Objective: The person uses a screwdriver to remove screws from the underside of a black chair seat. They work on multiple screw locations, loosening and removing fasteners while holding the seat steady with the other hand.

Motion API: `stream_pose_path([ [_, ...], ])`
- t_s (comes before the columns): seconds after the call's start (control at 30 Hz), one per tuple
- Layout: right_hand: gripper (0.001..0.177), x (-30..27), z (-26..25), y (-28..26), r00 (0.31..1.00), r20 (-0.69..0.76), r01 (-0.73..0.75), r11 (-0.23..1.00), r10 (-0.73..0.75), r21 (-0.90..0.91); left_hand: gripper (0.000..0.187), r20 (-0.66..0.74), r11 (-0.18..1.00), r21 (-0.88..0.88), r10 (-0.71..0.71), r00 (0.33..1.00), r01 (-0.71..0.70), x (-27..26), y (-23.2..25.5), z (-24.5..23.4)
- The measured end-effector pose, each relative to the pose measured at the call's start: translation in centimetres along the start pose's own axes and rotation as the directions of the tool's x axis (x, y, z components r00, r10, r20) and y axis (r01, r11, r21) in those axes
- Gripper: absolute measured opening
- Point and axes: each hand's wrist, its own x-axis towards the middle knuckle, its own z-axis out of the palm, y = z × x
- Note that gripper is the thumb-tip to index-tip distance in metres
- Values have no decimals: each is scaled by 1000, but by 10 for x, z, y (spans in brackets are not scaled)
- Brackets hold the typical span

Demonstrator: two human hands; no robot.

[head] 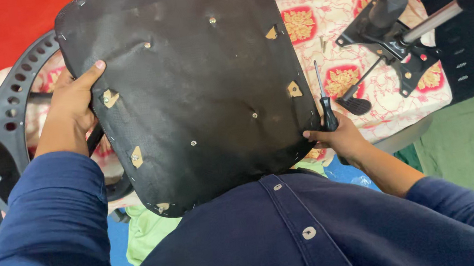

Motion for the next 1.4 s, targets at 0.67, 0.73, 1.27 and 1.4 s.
stream_pose_path([
  [0.67,30,48,-58,-85,964,-192,86,898,-185,-432,82,1,716,678,225,974,-166,43,-61,68],
  [0.73,27,77,-72,-87,950,-205,122,888,-233,-443,80,44,679,711,215,976,-182,28,-72,75],
  [1.27,33,223,-86,-72,897,-117,241,695,-426,-678,73,128,364,913,172,977,-184,-98,-111,183],
  [1.4,32,234,-85,-65,879,-34,283,580,-475,-764,72,96,371,916,159,983,-150,-105,-107,192],
])
